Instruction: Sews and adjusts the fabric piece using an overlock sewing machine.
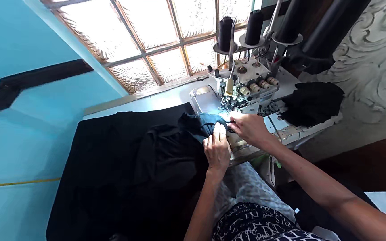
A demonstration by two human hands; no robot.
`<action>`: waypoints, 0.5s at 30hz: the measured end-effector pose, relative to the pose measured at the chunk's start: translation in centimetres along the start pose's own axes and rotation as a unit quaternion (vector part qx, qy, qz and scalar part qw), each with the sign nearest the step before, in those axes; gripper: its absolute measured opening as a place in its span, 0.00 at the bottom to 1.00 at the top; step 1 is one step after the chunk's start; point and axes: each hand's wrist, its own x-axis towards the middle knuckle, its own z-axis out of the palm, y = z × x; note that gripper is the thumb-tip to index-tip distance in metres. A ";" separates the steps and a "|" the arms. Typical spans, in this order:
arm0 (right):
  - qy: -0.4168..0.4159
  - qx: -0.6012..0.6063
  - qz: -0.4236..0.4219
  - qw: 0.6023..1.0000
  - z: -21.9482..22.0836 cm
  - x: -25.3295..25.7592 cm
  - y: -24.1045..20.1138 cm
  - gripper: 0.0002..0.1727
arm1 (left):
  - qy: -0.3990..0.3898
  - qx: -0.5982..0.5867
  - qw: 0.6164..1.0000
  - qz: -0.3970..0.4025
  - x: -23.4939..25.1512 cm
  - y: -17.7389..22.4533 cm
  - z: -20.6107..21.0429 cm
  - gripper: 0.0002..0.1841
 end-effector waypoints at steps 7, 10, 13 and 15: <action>0.046 -0.003 0.135 0.990 2.0 -6.7 6.6 0.23 | -0.002 -0.205 0.979 0.019 -1.8 -0.4 -5.5 0.11; 0.020 -0.044 0.171 0.984 3.4 -9.0 11.0 0.26 | -0.066 -0.232 0.970 0.016 -3.3 -0.4 -7.5 0.13; -0.002 -0.037 0.176 0.984 3.7 -9.9 11.8 0.21 | -0.113 -0.253 0.961 -0.008 -4.6 -0.5 -8.0 0.15; 0.015 0.005 0.140 0.990 3.0 -9.5 10.5 0.19 | -0.133 -0.255 0.958 -0.016 -5.1 -0.4 -8.1 0.18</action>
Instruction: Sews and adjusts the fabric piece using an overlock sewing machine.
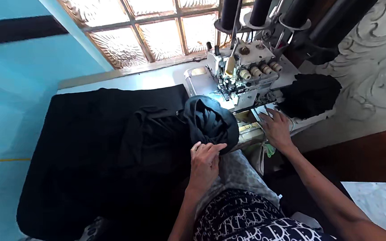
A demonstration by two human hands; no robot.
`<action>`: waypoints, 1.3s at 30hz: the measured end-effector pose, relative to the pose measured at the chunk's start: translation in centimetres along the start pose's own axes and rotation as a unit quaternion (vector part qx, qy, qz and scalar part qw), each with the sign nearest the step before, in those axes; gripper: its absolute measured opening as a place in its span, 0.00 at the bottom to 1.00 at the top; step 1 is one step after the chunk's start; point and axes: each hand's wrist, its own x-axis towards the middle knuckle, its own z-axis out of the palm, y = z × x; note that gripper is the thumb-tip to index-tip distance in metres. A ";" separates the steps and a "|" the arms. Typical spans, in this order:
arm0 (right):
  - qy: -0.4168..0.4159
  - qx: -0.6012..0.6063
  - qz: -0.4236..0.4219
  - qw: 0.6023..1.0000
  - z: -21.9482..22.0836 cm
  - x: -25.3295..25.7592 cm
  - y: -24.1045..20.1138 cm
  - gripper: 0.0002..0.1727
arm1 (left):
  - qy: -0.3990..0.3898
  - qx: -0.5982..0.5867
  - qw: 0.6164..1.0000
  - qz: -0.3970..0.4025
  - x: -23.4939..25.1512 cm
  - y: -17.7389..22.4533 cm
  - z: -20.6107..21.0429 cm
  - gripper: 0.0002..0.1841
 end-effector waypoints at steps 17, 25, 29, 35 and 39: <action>-0.077 0.158 -0.419 0.891 -4.0 2.1 -11.4 0.10 | 0.022 -0.045 0.991 -0.122 -0.7 0.9 -1.0 0.11; 0.011 0.217 -0.388 0.896 -2.9 1.8 -11.5 0.06 | 0.167 -0.081 0.983 -0.010 1.1 1.0 -1.2 0.05; 0.101 0.127 -0.371 0.914 -2.1 2.1 -11.6 0.08 | 0.182 -0.039 0.982 0.041 1.1 1.0 0.2 0.04; 0.188 0.078 -0.271 0.941 -0.4 3.6 -9.6 0.06 | 0.165 -0.002 0.983 0.080 1.6 1.1 1.2 0.08; 0.188 0.098 -0.222 0.952 -0.4 3.7 -8.6 0.06 | 0.132 0.023 0.987 0.087 1.9 1.1 1.8 0.10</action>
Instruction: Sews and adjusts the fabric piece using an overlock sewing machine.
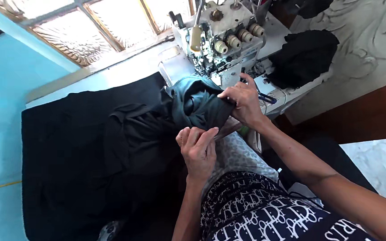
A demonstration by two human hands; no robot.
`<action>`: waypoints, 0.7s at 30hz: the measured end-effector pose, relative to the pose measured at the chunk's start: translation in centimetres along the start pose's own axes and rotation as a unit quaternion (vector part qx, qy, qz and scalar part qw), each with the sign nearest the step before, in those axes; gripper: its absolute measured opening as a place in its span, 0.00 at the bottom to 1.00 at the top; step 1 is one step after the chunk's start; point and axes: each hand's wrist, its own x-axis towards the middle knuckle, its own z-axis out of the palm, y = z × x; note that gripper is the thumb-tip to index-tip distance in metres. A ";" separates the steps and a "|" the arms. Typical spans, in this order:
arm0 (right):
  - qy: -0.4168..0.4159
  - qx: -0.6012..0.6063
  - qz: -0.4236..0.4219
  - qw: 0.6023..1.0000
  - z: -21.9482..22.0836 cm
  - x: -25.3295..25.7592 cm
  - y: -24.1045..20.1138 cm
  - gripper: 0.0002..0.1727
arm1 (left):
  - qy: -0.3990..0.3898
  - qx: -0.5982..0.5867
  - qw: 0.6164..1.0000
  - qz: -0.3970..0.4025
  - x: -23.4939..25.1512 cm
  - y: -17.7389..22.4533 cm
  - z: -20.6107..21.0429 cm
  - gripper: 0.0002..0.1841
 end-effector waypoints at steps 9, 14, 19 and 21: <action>-0.219 0.361 0.017 0.906 -4.7 1.1 0.0 0.23 | 0.006 0.009 1.000 0.006 0.9 0.3 -0.1 0.12; -0.247 0.388 -0.024 0.888 -2.3 1.6 -2.1 0.16 | -0.029 -0.093 0.993 0.061 2.1 3.1 -0.6 0.17; -0.165 0.394 0.222 0.876 -0.7 2.4 -5.1 0.18 | -0.171 -0.258 0.943 0.119 0.8 7.0 -0.9 0.22; -0.009 0.541 0.336 0.771 0.7 1.2 -5.3 0.22 | -0.232 -0.327 0.905 0.139 0.3 7.5 -0.8 0.24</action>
